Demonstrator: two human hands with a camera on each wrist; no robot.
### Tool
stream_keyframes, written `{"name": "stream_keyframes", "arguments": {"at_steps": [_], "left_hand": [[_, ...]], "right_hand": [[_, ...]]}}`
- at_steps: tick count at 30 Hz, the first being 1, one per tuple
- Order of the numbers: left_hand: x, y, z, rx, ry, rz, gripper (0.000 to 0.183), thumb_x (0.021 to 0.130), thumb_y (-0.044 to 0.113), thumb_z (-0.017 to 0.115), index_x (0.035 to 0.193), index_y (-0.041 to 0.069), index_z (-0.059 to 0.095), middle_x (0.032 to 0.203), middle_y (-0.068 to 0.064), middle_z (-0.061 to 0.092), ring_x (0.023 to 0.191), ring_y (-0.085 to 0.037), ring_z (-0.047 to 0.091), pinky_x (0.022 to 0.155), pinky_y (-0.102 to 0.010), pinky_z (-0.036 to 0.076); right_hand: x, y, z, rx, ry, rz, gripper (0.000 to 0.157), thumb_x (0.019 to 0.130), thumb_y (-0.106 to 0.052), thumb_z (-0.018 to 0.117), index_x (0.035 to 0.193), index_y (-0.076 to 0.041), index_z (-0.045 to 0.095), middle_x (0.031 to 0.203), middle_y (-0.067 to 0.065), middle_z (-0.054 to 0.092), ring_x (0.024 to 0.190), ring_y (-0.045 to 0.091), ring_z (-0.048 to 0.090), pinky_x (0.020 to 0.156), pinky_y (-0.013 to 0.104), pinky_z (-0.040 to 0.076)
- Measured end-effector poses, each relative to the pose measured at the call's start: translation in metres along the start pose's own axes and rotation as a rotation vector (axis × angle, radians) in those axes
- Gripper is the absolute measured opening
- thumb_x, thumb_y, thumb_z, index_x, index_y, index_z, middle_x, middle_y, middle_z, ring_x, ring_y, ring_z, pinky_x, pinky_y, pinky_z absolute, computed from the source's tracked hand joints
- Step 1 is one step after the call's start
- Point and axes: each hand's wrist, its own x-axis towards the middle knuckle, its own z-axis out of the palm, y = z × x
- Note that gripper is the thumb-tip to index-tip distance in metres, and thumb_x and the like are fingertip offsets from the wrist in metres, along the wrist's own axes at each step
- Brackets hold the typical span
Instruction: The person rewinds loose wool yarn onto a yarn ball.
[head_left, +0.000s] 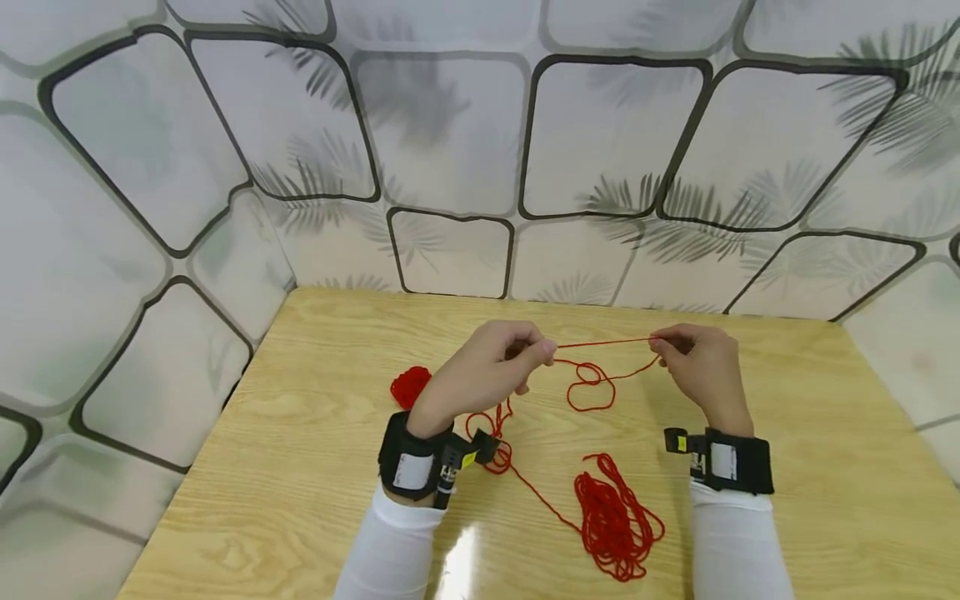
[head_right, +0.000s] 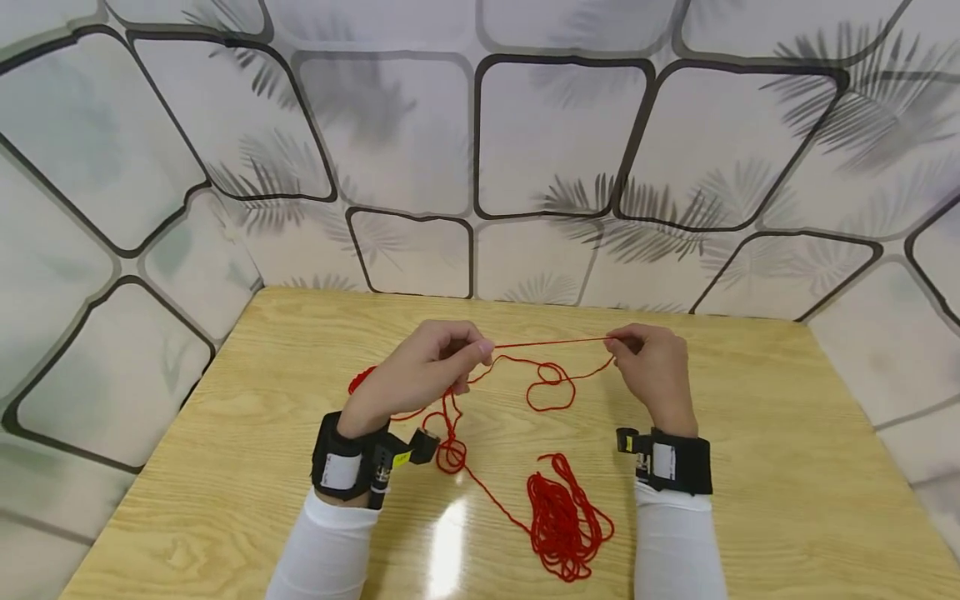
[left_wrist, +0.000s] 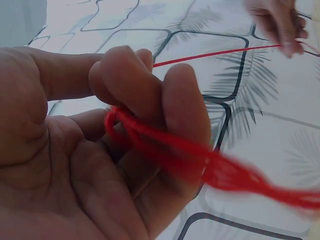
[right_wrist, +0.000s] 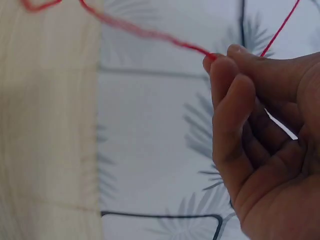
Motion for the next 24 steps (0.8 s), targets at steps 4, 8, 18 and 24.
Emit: {"name": "stream_keyframes", "arguments": {"at_steps": [4, 8, 18, 24], "left_hand": [[0.006, -0.002, 0.007, -0.003, 0.007, -0.016, 0.024, 0.096, 0.035, 0.046, 0.091, 0.016, 0.061, 0.065, -0.007, 0.052, 0.057, -0.019, 0.052, 0.053, -0.031, 0.045], [0.012, -0.005, 0.021, 0.02, -0.022, -0.017, 0.024, 0.096, 0.034, 0.046, 0.089, 0.016, 0.06, 0.066, -0.005, 0.052, 0.055, -0.017, 0.051, 0.051, -0.028, 0.044], [0.009, -0.006, 0.021, 0.044, -0.022, -0.043, 0.026, 0.095, 0.038, 0.047, 0.088, 0.017, 0.06, 0.065, -0.004, 0.051, 0.056, -0.019, 0.053, 0.052, -0.03, 0.045], [0.003, -0.007, 0.006, 0.004, -0.027, -0.051, 0.025, 0.094, 0.037, 0.049, 0.087, 0.016, 0.061, 0.066, -0.009, 0.05, 0.057, -0.022, 0.052, 0.056, -0.03, 0.046]], "right_hand": [[-0.003, -0.015, -0.008, -0.098, -0.203, -0.092, 0.032, 0.084, -0.026, 0.065, 0.11, -0.008, 0.063, 0.097, 0.01, 0.064, 0.087, 0.027, 0.058, 0.07, 0.041, 0.046], [-0.013, -0.059, -0.007, 0.102, -0.339, -0.34, 0.055, 0.081, -0.035, 0.068, 0.129, -0.016, 0.051, 0.115, 0.002, 0.058, 0.091, 0.021, 0.055, 0.072, 0.038, 0.046], [-0.019, -0.077, -0.001, 0.443, -0.299, -0.304, 0.015, 0.084, -0.026, 0.065, 0.095, -0.017, 0.069, 0.077, -0.003, 0.065, 0.061, 0.013, 0.06, 0.055, 0.031, 0.05], [-0.008, -0.027, -0.01, 0.377, -0.131, -0.153, 0.024, 0.084, -0.031, 0.064, 0.094, -0.01, 0.068, 0.077, 0.004, 0.065, 0.063, 0.014, 0.062, 0.057, 0.03, 0.051]]}}
